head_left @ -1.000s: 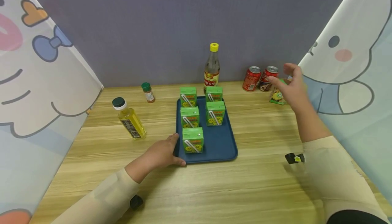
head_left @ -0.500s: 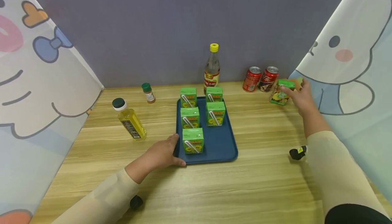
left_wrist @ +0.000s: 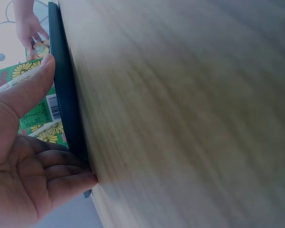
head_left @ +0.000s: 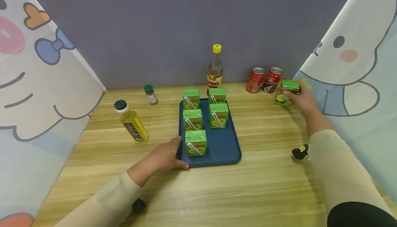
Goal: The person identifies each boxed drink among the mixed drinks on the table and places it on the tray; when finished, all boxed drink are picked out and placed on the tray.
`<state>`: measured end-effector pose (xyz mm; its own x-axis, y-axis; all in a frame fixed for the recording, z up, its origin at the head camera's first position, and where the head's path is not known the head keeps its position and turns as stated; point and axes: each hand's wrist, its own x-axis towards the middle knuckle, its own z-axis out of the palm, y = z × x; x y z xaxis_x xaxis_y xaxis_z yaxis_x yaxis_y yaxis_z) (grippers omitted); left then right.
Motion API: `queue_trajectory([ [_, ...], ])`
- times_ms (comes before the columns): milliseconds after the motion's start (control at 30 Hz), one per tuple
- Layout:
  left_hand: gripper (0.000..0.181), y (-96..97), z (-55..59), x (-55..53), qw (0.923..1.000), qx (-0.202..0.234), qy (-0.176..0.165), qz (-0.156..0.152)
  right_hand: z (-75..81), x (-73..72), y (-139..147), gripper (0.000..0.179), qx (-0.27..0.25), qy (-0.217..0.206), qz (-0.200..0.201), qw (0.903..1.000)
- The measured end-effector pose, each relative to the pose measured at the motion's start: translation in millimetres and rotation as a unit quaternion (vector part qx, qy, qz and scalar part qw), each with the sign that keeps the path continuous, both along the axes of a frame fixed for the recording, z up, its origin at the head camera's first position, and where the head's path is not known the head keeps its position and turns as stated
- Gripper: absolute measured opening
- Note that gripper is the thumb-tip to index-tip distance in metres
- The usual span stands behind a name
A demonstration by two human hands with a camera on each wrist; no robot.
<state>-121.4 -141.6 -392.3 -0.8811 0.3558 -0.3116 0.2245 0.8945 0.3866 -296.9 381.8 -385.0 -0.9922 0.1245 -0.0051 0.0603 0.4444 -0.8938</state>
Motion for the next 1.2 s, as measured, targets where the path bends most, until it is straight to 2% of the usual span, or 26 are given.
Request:
queue_trajectory([
  [100, 0.114, 0.3, 0.5, 0.1, 1.0, 0.001, -0.001, 0.003, -0.3, 1.4, -0.5, 0.036, -0.029, 0.0, -0.017, 0.9994],
  [167, 0.114, 0.4, 1.4, -0.1, 1.0, 0.0, -0.001, 0.002, -1.2, 2.1, -0.7, 0.034, -0.049, -0.003, -0.033, 0.9982],
  [333, 0.113, 1.2, 3.3, -1.1, 1.0, -0.006, -0.001, 0.0, -1.1, 5.6, -3.4, 0.042, -0.068, -0.001, -0.052, 0.9963],
  [500, 0.114, 1.9, 3.6, -0.7, 1.0, -0.007, -0.002, 0.002, 10.2, 10.1, -14.1, 0.044, -0.066, 0.023, -0.043, 0.9966],
  [733, 0.114, 2.1, 3.0, 0.1, 1.0, -0.003, -0.002, 0.002, 37.8, 23.5, -39.4, 0.043, -0.085, 0.063, 0.0, 0.9944],
  [967, 0.114, 1.1, 1.2, 0.5, 1.0, -0.004, 0.001, -0.001, 69.4, 49.2, -75.6, 0.04, -0.014, 0.084, 0.064, 0.9943],
  [1200, 0.114, 0.0, 0.8, 1.2, 1.0, -0.001, 0.003, -0.002, 87.2, 79.8, -115.6, 0.038, 0.002, 0.089, 0.138, 0.9864],
])
